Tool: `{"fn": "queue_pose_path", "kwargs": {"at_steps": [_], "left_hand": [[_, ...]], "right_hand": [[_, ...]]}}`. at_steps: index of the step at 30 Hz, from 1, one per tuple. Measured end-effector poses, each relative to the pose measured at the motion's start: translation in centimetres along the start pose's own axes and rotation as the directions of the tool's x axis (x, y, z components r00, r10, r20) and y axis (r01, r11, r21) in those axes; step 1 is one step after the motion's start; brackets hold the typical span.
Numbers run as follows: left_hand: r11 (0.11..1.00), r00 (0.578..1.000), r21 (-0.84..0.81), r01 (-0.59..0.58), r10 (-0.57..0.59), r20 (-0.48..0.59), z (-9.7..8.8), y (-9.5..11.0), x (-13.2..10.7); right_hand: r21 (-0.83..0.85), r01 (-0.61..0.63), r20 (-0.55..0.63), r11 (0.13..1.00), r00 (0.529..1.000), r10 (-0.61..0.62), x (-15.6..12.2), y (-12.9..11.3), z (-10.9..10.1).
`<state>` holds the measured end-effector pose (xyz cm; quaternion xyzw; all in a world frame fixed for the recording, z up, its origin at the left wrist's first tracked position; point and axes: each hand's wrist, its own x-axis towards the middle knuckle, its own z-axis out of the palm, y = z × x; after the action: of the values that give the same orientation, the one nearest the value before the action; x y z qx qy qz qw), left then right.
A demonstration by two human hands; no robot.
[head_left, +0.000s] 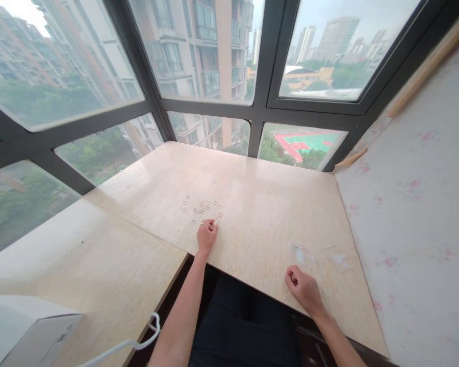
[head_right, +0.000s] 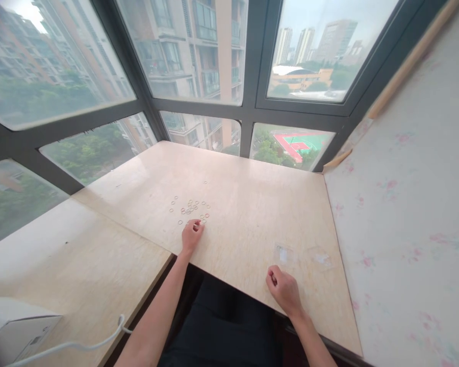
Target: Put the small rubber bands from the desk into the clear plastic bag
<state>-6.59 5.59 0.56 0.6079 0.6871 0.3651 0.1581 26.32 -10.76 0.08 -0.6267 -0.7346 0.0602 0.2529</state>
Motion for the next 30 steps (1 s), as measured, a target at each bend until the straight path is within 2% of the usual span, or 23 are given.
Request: {"fn": "queue_pose_path", "kwargs": {"at_steps": [6,12,21,30], "left_hand": [[0.999,1.000,0.035,-0.010,0.010,0.012,0.3,0.1,0.2],[0.996,0.999,0.093,-0.002,-0.003,0.054,0.3,0.3,0.2],[0.972,0.980,0.234,-0.013,-0.034,0.194,0.1,1.4,0.5],[0.965,0.937,0.262,0.009,-0.100,0.335,-0.5,2.2,1.8]], "right_hand": [[-0.067,0.067,-0.084,0.996,0.994,-0.073,0.2,0.2,0.2],[-0.126,0.080,-0.094,0.989,0.991,-0.092,0.4,0.1,0.2],[-0.195,0.086,-0.102,0.977,0.989,-0.108,0.7,-0.2,0.2],[-0.228,0.067,-0.092,0.971,0.992,-0.090,0.5,-0.3,0.2]]}}
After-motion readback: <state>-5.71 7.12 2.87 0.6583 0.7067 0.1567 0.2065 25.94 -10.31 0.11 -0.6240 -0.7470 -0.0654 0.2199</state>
